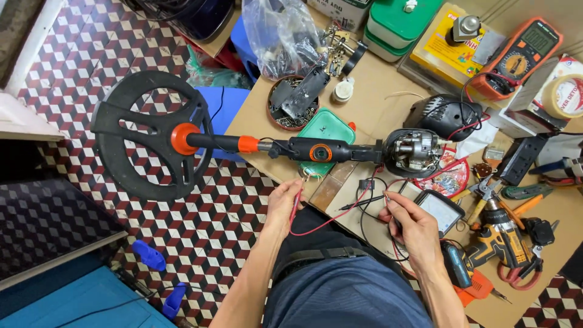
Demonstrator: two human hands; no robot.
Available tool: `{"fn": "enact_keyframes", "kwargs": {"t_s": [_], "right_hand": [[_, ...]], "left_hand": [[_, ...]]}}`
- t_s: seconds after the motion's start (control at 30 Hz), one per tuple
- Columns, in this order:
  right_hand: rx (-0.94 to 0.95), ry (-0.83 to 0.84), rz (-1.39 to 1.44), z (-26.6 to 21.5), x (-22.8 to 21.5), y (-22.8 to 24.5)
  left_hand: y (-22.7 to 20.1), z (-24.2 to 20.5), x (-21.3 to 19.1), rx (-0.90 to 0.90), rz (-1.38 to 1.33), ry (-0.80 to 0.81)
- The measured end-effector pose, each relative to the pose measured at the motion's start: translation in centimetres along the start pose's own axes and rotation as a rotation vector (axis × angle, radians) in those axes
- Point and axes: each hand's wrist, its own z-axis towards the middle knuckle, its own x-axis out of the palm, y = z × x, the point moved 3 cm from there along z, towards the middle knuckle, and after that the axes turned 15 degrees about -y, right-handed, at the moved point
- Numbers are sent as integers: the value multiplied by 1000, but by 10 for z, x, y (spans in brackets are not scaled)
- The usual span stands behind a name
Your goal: The recorder is repairing and testing the internal electronic components of a metal detector using a multimeter and various hand tools.
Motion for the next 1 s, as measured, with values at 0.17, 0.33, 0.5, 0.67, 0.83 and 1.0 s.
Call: {"fn": "enact_keyframes", "kwargs": {"t_s": [0.17,0.33,0.5,0.67,0.83,1.0], "right_hand": [[4,28,-13,5,-1,-6],[11,31,-13,6,-7,-7],[27,24,28,6,-10,-11],[47,30,22,3,-7,-12],[58,65,-14,10,3,-22],[-78,206,-241,14,49,-25]], "left_hand": [[7,17,7,258,231,-10],[5,29,9,234,301,29],[13,44,3,96,210,16],[-21,21,10,388,365,-118],[-41,23,28,684,738,-168],[13,73,25,354,578,-73]]}}
